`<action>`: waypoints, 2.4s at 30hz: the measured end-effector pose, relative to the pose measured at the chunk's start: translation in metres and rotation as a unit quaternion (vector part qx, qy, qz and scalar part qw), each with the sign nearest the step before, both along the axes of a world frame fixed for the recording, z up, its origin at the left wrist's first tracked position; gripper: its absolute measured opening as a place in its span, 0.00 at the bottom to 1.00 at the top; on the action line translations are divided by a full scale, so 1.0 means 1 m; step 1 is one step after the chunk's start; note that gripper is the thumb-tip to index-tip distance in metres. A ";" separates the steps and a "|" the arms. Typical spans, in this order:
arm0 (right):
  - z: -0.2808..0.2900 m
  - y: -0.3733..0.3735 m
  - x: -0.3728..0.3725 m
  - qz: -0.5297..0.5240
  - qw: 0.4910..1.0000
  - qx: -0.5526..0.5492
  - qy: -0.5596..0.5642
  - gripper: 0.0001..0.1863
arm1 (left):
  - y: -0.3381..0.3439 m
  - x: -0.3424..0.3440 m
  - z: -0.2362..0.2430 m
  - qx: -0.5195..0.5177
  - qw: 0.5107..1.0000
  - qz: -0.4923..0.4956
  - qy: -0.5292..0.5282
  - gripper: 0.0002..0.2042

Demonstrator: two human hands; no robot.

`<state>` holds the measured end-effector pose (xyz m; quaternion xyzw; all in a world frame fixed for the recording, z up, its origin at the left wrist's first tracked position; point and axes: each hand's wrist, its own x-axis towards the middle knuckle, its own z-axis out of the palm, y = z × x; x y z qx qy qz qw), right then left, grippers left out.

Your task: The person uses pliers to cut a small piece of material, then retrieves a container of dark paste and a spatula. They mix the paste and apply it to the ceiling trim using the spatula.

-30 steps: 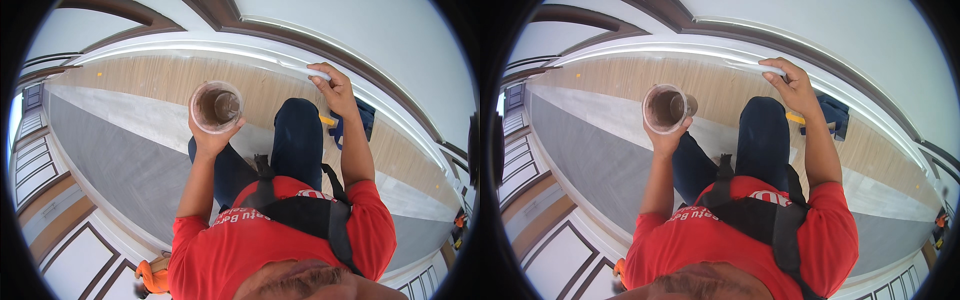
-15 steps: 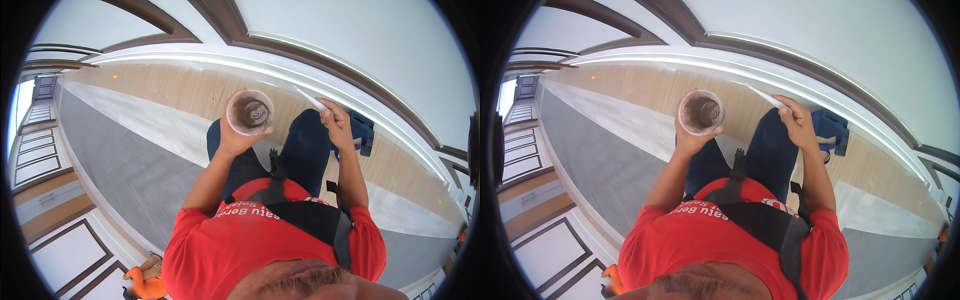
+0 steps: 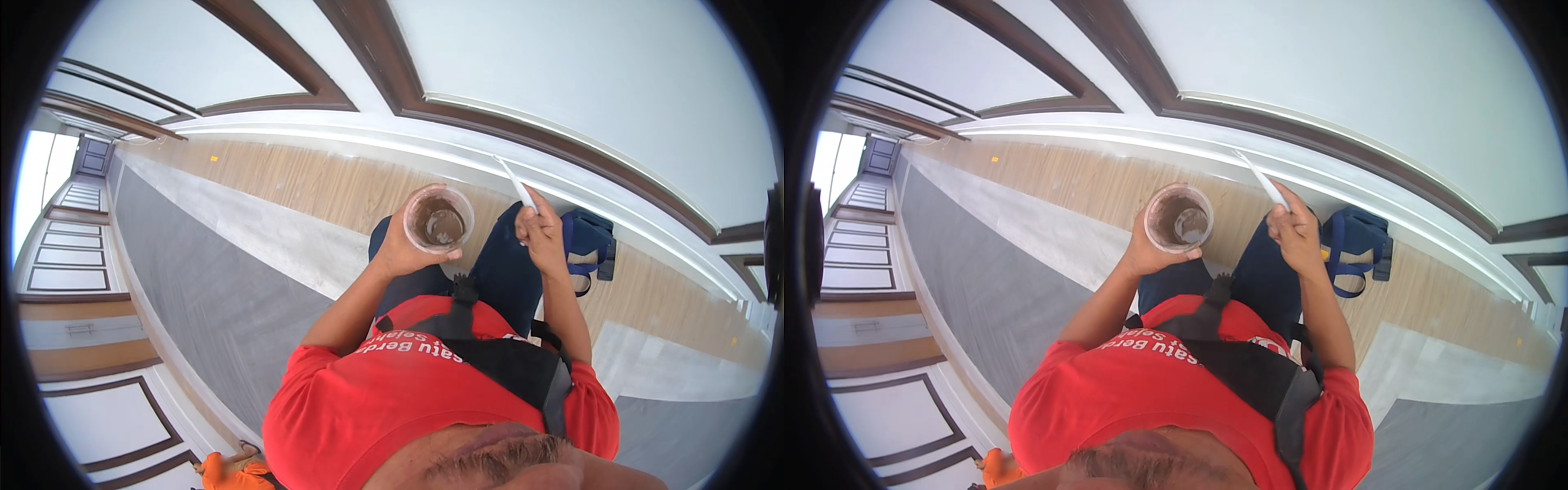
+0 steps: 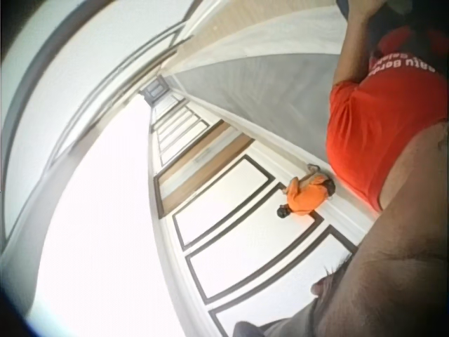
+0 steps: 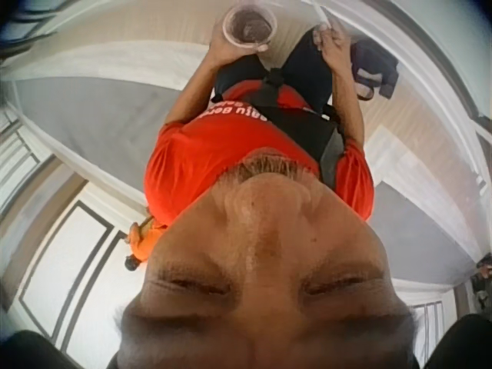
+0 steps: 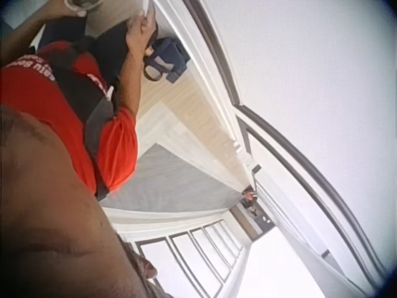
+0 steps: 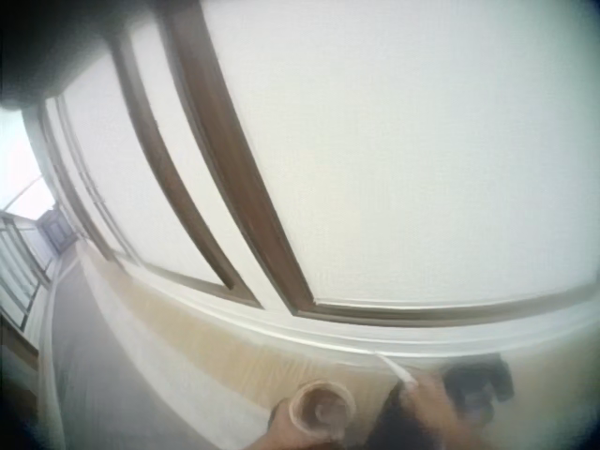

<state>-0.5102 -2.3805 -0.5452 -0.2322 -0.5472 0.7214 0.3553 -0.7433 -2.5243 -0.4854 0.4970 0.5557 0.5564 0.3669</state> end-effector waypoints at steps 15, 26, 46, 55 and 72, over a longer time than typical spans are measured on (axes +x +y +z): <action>0.037 -0.019 -0.007 0.050 0.995 0.086 0.027 0.27 | 0.045 0.022 0.033 0.078 0.961 -0.265 -0.010 0.49; 0.034 -0.033 0.024 0.060 0.998 0.023 0.028 0.29 | 0.028 0.046 0.037 0.097 0.962 -0.253 0.023 0.49; 0.020 -0.046 0.017 -0.059 0.995 0.083 0.010 0.23 | 0.022 0.043 0.036 0.106 0.954 -0.275 0.050 0.48; 0.030 -0.048 0.006 -0.088 0.992 0.087 0.031 0.19 | 0.019 0.038 0.028 0.120 0.958 -0.257 0.033 0.48; 0.025 -0.038 -0.004 -0.102 0.987 0.122 -0.034 0.19 | 0.021 0.027 0.027 0.129 0.960 -0.244 0.038 0.49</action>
